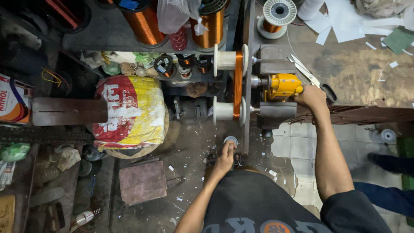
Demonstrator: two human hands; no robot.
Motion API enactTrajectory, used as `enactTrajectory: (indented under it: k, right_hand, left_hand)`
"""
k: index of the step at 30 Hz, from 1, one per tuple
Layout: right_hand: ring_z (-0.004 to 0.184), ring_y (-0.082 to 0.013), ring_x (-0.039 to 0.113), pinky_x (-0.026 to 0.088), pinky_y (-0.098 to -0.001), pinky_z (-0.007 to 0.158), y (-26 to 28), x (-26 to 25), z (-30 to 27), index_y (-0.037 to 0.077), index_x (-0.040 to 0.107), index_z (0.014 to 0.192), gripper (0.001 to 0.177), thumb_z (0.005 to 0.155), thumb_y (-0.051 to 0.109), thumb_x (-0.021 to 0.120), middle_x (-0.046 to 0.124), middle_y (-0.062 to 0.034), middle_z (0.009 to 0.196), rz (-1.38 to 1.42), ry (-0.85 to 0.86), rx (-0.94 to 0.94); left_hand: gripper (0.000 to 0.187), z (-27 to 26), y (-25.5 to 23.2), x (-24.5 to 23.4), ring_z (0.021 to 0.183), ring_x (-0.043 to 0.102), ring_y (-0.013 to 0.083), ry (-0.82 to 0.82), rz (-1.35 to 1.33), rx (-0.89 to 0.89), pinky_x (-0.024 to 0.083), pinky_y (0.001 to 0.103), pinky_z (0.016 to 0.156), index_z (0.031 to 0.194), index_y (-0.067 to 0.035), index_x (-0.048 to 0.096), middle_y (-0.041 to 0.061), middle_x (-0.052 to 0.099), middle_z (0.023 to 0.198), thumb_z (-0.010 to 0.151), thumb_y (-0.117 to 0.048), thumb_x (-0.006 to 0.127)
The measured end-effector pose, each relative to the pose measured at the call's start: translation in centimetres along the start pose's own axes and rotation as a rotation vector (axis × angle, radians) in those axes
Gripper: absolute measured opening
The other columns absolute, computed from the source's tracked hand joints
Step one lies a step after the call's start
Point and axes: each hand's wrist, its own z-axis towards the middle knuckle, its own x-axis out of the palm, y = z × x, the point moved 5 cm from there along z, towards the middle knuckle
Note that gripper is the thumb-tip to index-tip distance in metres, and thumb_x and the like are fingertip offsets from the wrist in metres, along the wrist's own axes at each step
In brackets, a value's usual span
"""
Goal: The person operates a manual wire winding machine to wrap copper wire onto a spool. They use a hand crank to rotate the spool, guide the wire with their hands, and use scissors to cut the wire between winding cycles.
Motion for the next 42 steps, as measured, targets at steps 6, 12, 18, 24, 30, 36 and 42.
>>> enactTrajectory:
  k: [6,12,18,24,30,36,42]
  right_hand:
    - [0.100,-0.0413,0.071,0.056,-0.0504,0.085,0.5,-0.5,-0.9,0.007,0.077,0.106,0.041,0.080,0.039,0.075,0.075,-0.0232,0.105,-0.021,0.058,0.022]
    - [0.135,-0.0390,0.052,0.042,-0.0500,0.112,6.2,-3.9,-13.9,0.004,0.063,0.130,0.046,0.085,0.006,0.074,0.057,-0.0179,0.141,0.115,-0.754,-0.167]
    - [0.125,-0.0423,0.053,0.042,-0.0520,0.104,7.5,-4.9,-16.5,0.002,0.062,0.127,0.051,0.079,0.010,0.076,0.058,-0.0203,0.132,0.170,-0.809,-0.176]
    - [0.087,-0.0382,0.066,0.051,-0.0481,0.074,3.1,-1.5,-5.2,0.006,0.069,0.086,0.015,0.088,0.021,0.072,0.070,-0.0169,0.090,-0.028,-0.452,-0.119]
    - [0.073,-0.0399,0.066,0.049,-0.0504,0.060,0.9,1.4,-4.6,0.007,0.067,0.075,0.017,0.086,0.020,0.067,0.066,-0.0180,0.079,-0.044,-0.602,-0.178]
    - [0.076,-0.0384,0.067,0.050,-0.0504,0.063,1.3,1.0,-5.1,0.008,0.068,0.076,0.019,0.091,0.020,0.064,0.066,-0.0164,0.079,-0.053,-0.565,-0.162]
    - [0.080,-0.0363,0.067,0.050,-0.0501,0.065,1.7,0.8,-5.8,0.008,0.069,0.077,0.025,0.097,0.022,0.065,0.067,-0.0140,0.081,-0.020,-0.596,-0.181]
  left_hand:
    - [0.039,-1.1,0.2,-0.6,0.110,0.063,0.0410,0.099,0.351,-0.160,0.051,0.047,0.090,0.138,-0.019,0.053,0.018,0.066,0.111,0.105,-0.039,0.047]
    - [0.021,-2.2,-5.0,-2.6,0.102,0.066,0.0360,0.201,0.490,0.112,0.050,0.047,0.089,0.097,-0.010,0.064,0.012,0.072,0.096,0.103,-0.022,0.048]
    - [0.024,-2.9,-4.3,-3.5,0.096,0.068,0.0358,0.196,0.369,-0.046,0.051,0.044,0.083,0.100,-0.007,0.065,0.013,0.071,0.096,0.105,-0.022,0.047]
    - [0.031,-3.0,1.4,-3.2,0.086,0.069,0.0209,0.233,0.118,-0.185,0.053,0.035,0.083,0.106,-0.009,0.062,0.008,0.069,0.089,0.109,-0.031,0.042]
    - [0.035,-4.6,4.4,-2.6,0.083,0.066,0.0125,0.176,0.056,-0.174,0.054,0.032,0.079,0.108,-0.007,0.062,0.001,0.067,0.086,0.108,-0.037,0.042]
    - [0.038,-3.1,0.8,-2.0,0.097,0.060,0.0123,0.083,-0.234,-0.045,0.057,0.032,0.092,0.109,-0.004,0.057,0.002,0.060,0.100,0.111,-0.039,0.044]
    - [0.032,0.2,-1.7,-1.4,0.084,0.059,0.0136,0.021,-0.110,0.074,0.052,0.030,0.078,0.106,-0.003,0.059,0.003,0.064,0.095,0.112,-0.032,0.045]
